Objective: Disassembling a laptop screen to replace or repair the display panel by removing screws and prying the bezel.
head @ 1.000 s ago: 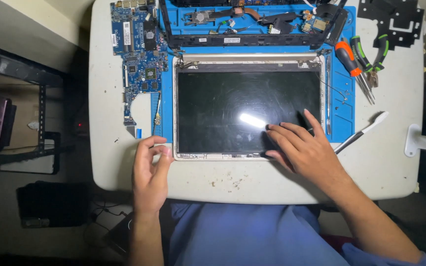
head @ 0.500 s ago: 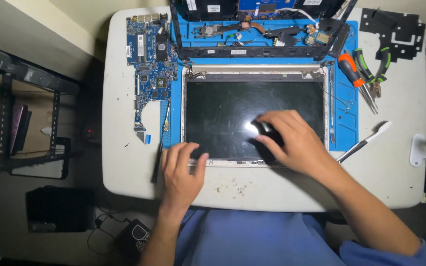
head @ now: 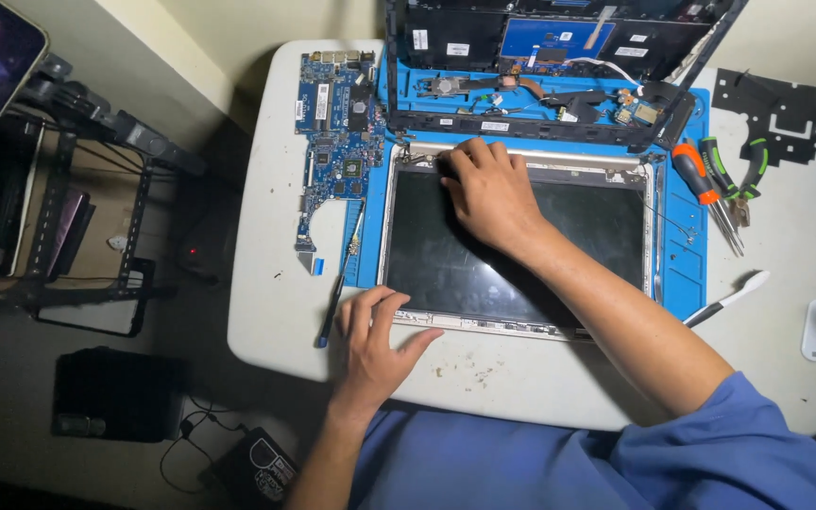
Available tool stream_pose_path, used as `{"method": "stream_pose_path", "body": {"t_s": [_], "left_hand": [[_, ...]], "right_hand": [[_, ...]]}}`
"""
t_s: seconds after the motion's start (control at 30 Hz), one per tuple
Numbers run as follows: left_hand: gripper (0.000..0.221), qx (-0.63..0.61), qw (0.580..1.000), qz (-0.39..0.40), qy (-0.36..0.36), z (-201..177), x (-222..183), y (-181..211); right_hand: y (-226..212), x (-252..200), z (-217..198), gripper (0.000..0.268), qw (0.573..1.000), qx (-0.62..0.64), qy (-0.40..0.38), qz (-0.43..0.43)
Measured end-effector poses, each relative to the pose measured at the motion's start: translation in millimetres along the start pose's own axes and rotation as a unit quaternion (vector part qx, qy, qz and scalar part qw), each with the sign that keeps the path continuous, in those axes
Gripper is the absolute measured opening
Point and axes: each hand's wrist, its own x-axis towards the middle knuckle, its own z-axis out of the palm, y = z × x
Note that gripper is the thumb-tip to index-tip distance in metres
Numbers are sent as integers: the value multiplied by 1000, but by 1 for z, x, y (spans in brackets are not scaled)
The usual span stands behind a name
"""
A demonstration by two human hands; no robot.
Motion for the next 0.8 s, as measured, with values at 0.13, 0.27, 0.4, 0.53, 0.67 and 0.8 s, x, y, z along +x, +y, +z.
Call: {"method": "stream_pose_path", "body": {"t_s": [0.13,0.27,0.4,0.53,0.67,0.8], "left_hand": [[52,2,1000,2,-9,-2,3,1],[53,-1,1000,10,-28,3,2,-2],[49,58,997,25,-41,2,4,1],[50,64,996,29,-53,-4,6,6],[50,76,996,22,-51,-2,7,4],[45,70,996,21,-47,2,2,-1]], "right_hand": [[-6,4,4,25,999,-30,20,4],[-3,5,11,27,999,-18,28,28],[0,8,27,21,995,-50,81,17],[-4,-1,15,24,995,-61,78,17],[9,-46,-34,14,994,76,38,71],[60,-121,-49,13,979,-90,24,179]]}}
